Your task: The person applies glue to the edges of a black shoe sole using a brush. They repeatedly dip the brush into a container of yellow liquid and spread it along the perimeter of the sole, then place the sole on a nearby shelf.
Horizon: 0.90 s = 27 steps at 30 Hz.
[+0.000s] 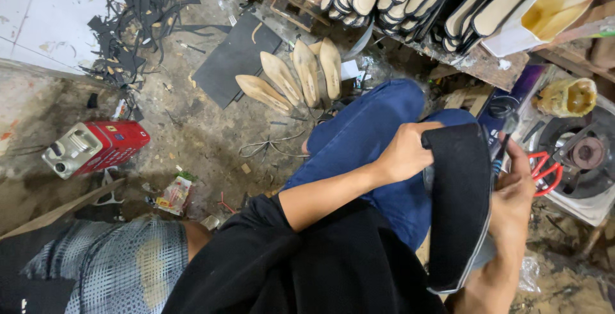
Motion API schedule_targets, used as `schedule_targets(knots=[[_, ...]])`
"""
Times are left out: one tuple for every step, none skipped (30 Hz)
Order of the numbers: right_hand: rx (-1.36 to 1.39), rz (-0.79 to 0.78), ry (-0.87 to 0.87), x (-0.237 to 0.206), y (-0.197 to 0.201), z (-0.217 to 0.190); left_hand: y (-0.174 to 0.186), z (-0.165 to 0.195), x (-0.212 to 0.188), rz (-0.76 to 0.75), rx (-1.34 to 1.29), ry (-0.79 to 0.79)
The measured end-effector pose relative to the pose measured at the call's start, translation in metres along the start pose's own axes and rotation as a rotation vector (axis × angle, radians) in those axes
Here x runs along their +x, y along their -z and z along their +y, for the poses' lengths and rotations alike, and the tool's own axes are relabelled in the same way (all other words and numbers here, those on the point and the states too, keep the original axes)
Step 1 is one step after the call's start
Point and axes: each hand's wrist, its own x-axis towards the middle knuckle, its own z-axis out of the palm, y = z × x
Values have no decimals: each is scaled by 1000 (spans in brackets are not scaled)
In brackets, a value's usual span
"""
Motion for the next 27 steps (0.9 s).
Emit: schedule_targets(knots=[[-60,37,-93,-3,1,6,-2,-2,-2,0,4,16],[-117,76,-184,-8,0,11,-4,-3,-3,-2,11,30],[197,136,-226,-14,-1,14,-5,-4,-4,17,46,32],[513,195,-260,-22,0,17,-5,-5,-4,37,82,34],[833,253,-287,-28,0,20,-6,-5,-4,57,121,33],[726,218,-268,-25,1,23,-5,-5,-5,31,78,49],[617,185,-252,-21,4,27,-5,-4,-5,5,34,68],[509,153,-232,-16,5,32,-4,-4,-5,-23,-8,83],[410,97,-159,-12,7,37,-2,-3,-5,-40,-9,63],[309,41,-89,-10,9,41,0,-2,-6,-56,-11,46],[207,-18,-20,-9,11,45,2,-1,-7,-69,-12,29],[59,28,-67,-8,10,48,3,0,-8,-50,-18,45],[-90,71,-116,-8,8,51,4,0,-8,-30,-26,62],[-241,114,-164,-8,6,52,6,1,-8,-9,-34,79],[-133,91,-143,-9,3,52,7,2,-8,46,-32,57],[-23,71,-122,-9,-1,50,9,3,-6,99,-29,33],[84,52,-99,-8,-4,47,11,4,-4,150,-28,7],[393,166,-185,-6,-7,43,13,5,-3,120,7,46],[708,282,-266,-3,-10,39,15,6,-2,91,45,83],[655,305,-122,-1,-12,34,16,6,-1,62,85,122],[602,332,20,1,-14,29,17,6,-1,35,110,97],[165,248,367,2,-14,25,17,5,-1,8,135,74],[83,214,424,3,-13,20,16,4,-2,-21,159,50],[5,182,485,4,-12,16,14,2,-4,-87,158,47],[291,202,264,6,-11,12,12,-1,-7,-154,156,44],[576,210,37,5,-11,9,9,-5,-10,-221,154,40],[679,162,61,4,-11,8,7,-8,-12,-223,162,48]])
